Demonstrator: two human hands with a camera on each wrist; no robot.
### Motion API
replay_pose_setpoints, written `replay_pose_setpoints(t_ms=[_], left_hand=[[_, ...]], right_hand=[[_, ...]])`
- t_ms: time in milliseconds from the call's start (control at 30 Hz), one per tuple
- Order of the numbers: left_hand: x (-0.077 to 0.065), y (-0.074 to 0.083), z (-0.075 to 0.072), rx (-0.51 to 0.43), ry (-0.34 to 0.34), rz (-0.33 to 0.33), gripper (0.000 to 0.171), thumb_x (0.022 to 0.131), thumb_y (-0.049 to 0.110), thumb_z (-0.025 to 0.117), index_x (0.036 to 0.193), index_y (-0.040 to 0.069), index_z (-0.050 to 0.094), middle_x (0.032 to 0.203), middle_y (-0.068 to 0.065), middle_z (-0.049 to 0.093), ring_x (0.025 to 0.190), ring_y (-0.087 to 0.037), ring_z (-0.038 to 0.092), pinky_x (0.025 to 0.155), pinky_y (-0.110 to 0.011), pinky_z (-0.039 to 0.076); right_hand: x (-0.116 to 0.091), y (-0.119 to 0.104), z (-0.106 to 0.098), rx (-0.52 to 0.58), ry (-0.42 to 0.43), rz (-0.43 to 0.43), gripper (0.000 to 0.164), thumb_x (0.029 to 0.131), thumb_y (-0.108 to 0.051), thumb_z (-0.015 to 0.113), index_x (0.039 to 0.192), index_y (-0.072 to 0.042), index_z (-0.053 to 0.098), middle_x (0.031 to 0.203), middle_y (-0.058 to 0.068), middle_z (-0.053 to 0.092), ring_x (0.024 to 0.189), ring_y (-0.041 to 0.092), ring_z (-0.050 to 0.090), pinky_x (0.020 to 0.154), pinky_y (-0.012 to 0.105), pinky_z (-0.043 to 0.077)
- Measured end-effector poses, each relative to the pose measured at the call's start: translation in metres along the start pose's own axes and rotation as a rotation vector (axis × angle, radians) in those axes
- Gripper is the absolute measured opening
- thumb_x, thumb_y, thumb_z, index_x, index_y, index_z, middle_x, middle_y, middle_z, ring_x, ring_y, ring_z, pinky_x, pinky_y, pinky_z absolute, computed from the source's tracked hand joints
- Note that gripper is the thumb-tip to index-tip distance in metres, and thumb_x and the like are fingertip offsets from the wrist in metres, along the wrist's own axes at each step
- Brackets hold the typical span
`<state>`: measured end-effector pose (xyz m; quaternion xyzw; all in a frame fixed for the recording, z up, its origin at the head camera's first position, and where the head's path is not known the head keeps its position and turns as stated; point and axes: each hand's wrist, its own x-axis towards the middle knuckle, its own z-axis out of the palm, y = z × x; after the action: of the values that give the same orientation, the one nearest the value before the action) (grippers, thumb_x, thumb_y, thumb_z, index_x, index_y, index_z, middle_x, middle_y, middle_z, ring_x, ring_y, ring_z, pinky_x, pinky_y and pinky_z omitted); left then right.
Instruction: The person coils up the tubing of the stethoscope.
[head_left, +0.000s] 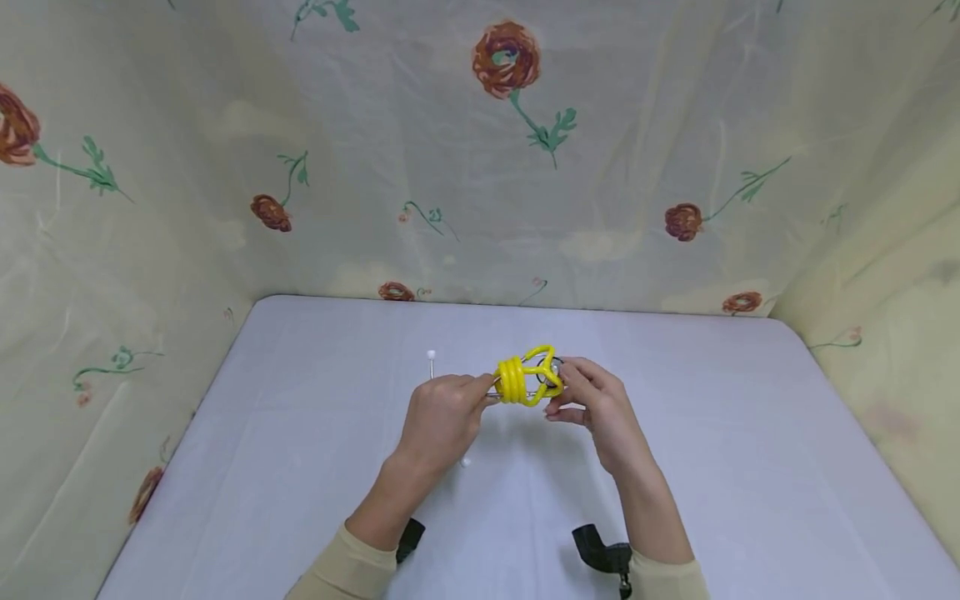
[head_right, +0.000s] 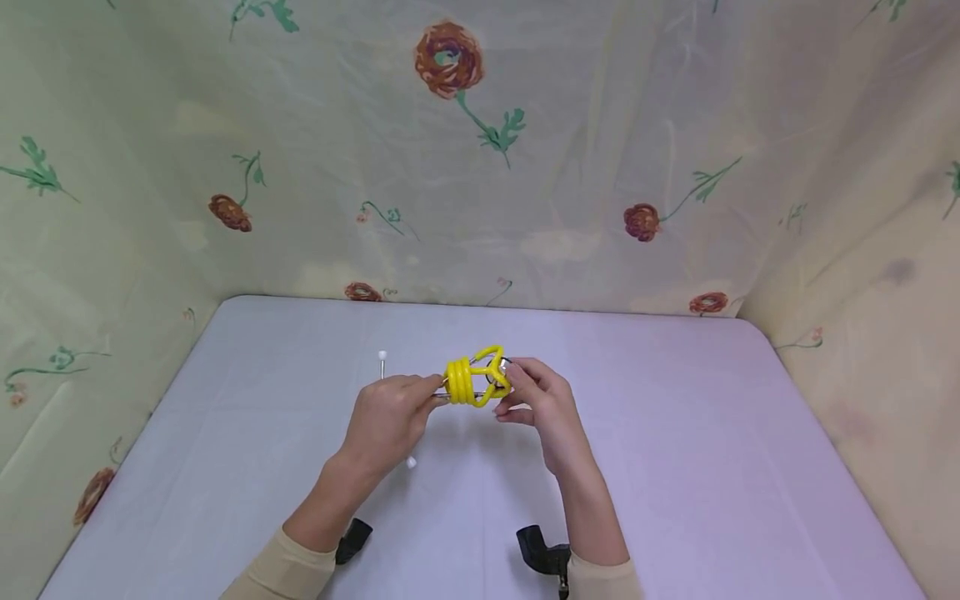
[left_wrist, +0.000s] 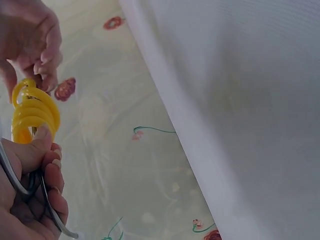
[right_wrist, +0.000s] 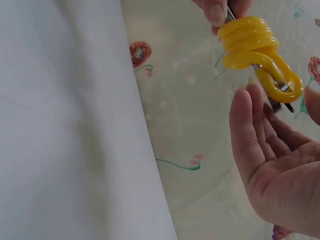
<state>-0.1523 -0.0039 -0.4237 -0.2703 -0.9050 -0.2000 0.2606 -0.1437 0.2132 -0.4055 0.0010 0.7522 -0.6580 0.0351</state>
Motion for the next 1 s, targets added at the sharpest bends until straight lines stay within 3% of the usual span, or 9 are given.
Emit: replay_pose_setpoints(t_ms=[167, 333, 567, 800, 1000], left_hand=[[0.0, 0.0, 0.001, -0.006, -0.008, 0.048, 0.025, 0.078, 0.02, 0.084, 0.101, 0.012, 0.076, 0.081, 0.002, 0.077, 0.063, -0.008, 0.066, 0.06, -0.019, 0.053], [0.0, 0.001, 0.002, -0.017, -0.012, 0.058, 0.024, 0.079, 0.021, 0.083, 0.101, 0.012, 0.077, 0.082, 0.003, 0.077, 0.063, -0.008, 0.066, 0.06, -0.018, 0.053], [0.0, 0.001, 0.001, -0.018, -0.019, 0.081, 0.024, 0.082, 0.025, 0.081, 0.102, 0.014, 0.077, 0.083, 0.004, 0.078, 0.066, -0.007, 0.068, 0.062, -0.018, 0.054], [0.0, 0.001, 0.0, -0.024, -0.038, 0.072, 0.025, 0.081, 0.025, 0.082, 0.103, 0.014, 0.077, 0.086, 0.004, 0.078, 0.07, -0.008, 0.071, 0.064, -0.019, 0.055], [-0.001, 0.003, 0.0, -0.019, -0.041, 0.087, 0.025, 0.082, 0.025, 0.081, 0.104, 0.013, 0.076, 0.087, 0.004, 0.078, 0.071, -0.008, 0.071, 0.064, -0.019, 0.055]], right_hand=[[0.002, 0.004, -0.004, 0.131, -0.023, 0.046, 0.041, 0.102, -0.027, 0.055, 0.124, 0.008, 0.056, 0.099, 0.006, 0.065, 0.071, 0.013, 0.062, 0.071, 0.027, 0.059], [0.002, 0.004, -0.004, 0.158, -0.001, 0.042, 0.044, 0.101, -0.025, 0.058, 0.123, 0.012, 0.055, 0.098, 0.006, 0.066, 0.066, 0.011, 0.062, 0.065, 0.025, 0.058], [0.002, 0.007, -0.008, 0.282, -0.08, 0.081, 0.024, 0.102, -0.024, 0.056, 0.109, -0.001, 0.06, 0.1, 0.006, 0.065, 0.065, 0.011, 0.057, 0.061, 0.021, 0.053], [0.003, 0.007, -0.009, 0.218, -0.087, 0.088, 0.027, 0.101, -0.019, 0.056, 0.115, 0.004, 0.056, 0.102, 0.007, 0.064, 0.067, 0.012, 0.058, 0.061, 0.021, 0.054], [0.004, 0.005, -0.013, 0.244, -0.098, 0.145, 0.013, 0.098, -0.017, 0.059, 0.104, -0.005, 0.057, 0.099, 0.002, 0.065, 0.07, 0.011, 0.059, 0.061, 0.02, 0.052]])
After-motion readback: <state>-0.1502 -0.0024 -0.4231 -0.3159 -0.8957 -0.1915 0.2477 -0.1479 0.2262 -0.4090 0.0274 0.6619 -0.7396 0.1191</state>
